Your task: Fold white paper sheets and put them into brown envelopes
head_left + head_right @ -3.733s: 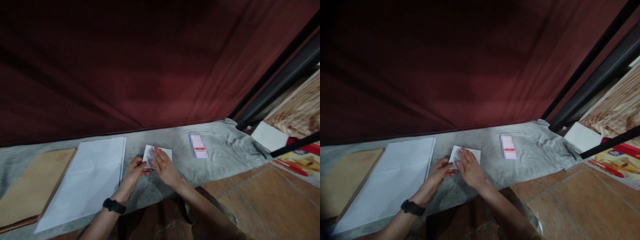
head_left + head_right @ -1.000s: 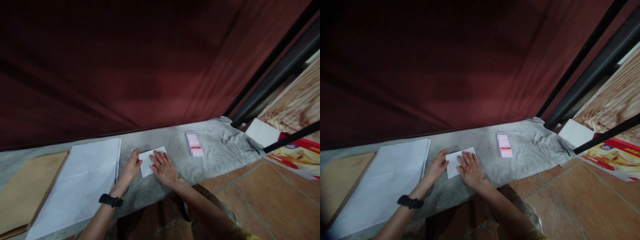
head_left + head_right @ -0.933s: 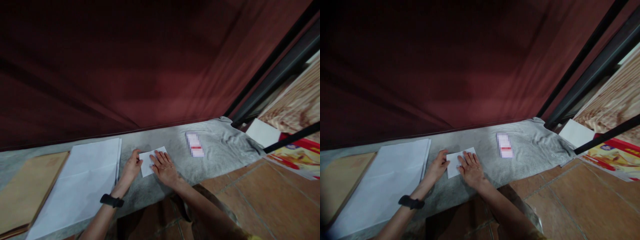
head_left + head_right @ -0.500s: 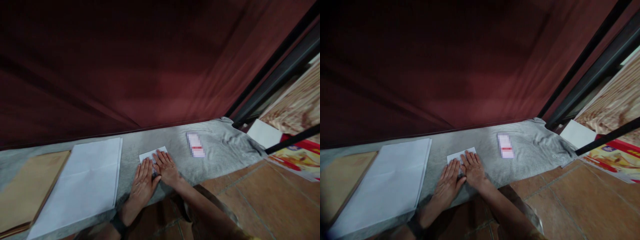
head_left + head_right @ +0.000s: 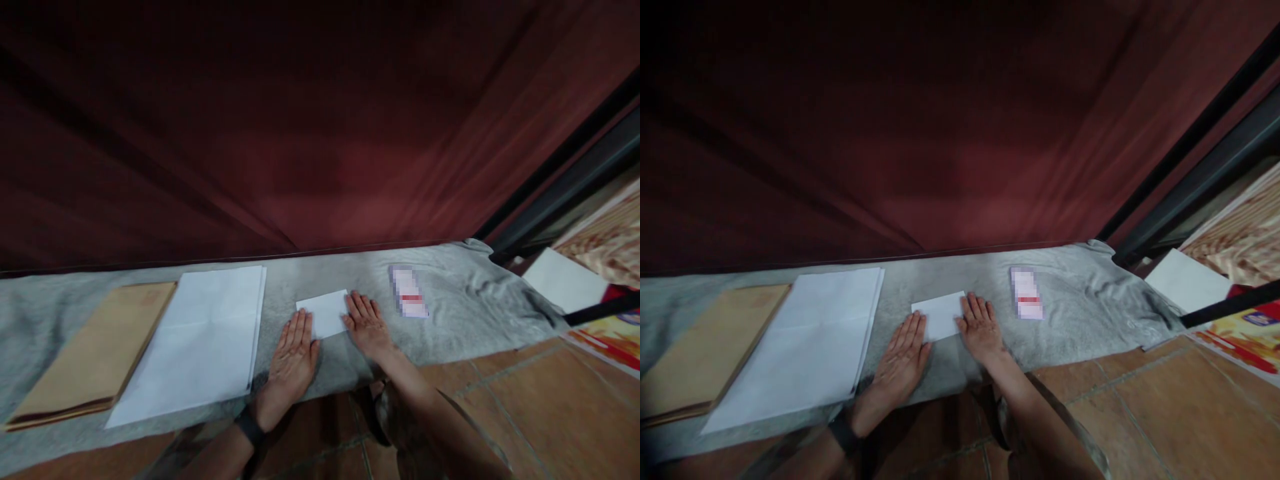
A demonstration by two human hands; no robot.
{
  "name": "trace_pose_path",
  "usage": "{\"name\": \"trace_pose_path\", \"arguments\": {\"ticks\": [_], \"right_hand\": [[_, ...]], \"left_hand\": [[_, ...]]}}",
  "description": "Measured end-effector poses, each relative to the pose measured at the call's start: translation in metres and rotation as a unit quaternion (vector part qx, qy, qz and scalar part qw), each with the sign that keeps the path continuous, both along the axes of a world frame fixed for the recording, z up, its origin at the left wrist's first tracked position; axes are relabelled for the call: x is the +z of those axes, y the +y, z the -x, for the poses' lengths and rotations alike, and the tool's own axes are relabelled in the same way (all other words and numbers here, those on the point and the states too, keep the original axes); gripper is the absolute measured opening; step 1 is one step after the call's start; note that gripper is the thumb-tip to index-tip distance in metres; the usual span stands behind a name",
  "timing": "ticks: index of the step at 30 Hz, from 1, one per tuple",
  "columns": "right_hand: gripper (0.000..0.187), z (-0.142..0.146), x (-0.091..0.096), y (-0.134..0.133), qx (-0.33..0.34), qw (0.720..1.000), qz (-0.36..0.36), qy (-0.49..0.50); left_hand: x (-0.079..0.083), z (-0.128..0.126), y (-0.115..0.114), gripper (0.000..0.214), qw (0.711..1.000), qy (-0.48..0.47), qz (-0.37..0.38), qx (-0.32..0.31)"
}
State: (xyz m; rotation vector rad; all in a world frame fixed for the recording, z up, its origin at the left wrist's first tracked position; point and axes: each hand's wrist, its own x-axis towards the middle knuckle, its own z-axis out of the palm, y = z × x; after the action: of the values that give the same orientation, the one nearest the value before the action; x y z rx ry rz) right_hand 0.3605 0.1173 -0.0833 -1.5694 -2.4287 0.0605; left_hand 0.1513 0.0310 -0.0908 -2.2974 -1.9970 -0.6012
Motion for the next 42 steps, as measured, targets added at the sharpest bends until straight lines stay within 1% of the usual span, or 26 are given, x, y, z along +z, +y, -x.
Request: {"name": "trace_pose_path", "arguments": {"ticks": [3, 5, 8, 10, 11, 13, 16, 21, 27, 31, 38, 42], "right_hand": [[0.055, -0.002, 0.006, 0.0, -0.016, 1.0, 0.0, 0.002], [0.056, 0.004, 0.012, -0.002, -0.002, 1.0, -0.007, 0.013], [0.054, 0.022, 0.018, -0.01, 0.079, 0.996, -0.006, 0.042], [0.052, 0.034, 0.017, -0.015, 0.136, 0.989, 0.004, 0.058], [0.051, 0.04, 0.015, -0.016, 0.155, 0.986, 0.008, 0.064], [0.049, 0.046, 0.01, -0.017, 0.166, 0.984, 0.008, 0.066], [0.049, 0.045, 0.005, -0.011, 0.139, 0.989, 0.001, 0.049], [0.051, 0.031, 0.003, -0.001, 0.079, 0.997, -0.009, 0.003], [0.056, 0.014, 0.005, 0.006, 0.042, 0.998, 0.004, -0.041], [0.056, 0.004, 0.006, 0.011, 0.024, 0.997, 0.017, -0.067], [0.055, -0.012, 0.006, 0.015, 0.0, 0.998, 0.021, -0.054], [0.056, -0.013, 0.01, 0.016, -0.014, 0.999, 0.022, -0.035]], "left_hand": [[0.0, 0.0, 0.0, 0.061, 1.0, 0.003, 0.004, 0.006], [-0.001, 0.0, 0.0, 0.062, 1.0, 0.007, 0.005, 0.007], [-0.003, 0.002, 0.0, 0.062, 1.0, 0.025, -0.006, -0.003], [-0.005, 0.003, 0.0, 0.061, 0.999, 0.043, -0.019, -0.009], [-0.006, 0.003, 0.0, 0.061, 0.998, 0.05, -0.024, -0.01], [-0.006, 0.003, -0.001, 0.061, 0.998, 0.059, -0.031, -0.011], [-0.006, 0.002, -0.002, 0.064, 0.998, 0.058, -0.03, -0.009], [-0.001, 0.002, -0.003, 0.064, 0.998, 0.06, -0.026, -0.001], [0.008, 0.003, -0.004, 0.062, 0.997, 0.075, -0.02, 0.01], [0.01, 0.004, -0.005, 0.061, 0.997, 0.079, -0.02, 0.011], [0.006, 0.006, -0.003, 0.062, 0.996, 0.083, -0.02, 0.005], [0.006, 0.006, -0.003, 0.061, 0.996, 0.087, -0.029, 0.003]]}}
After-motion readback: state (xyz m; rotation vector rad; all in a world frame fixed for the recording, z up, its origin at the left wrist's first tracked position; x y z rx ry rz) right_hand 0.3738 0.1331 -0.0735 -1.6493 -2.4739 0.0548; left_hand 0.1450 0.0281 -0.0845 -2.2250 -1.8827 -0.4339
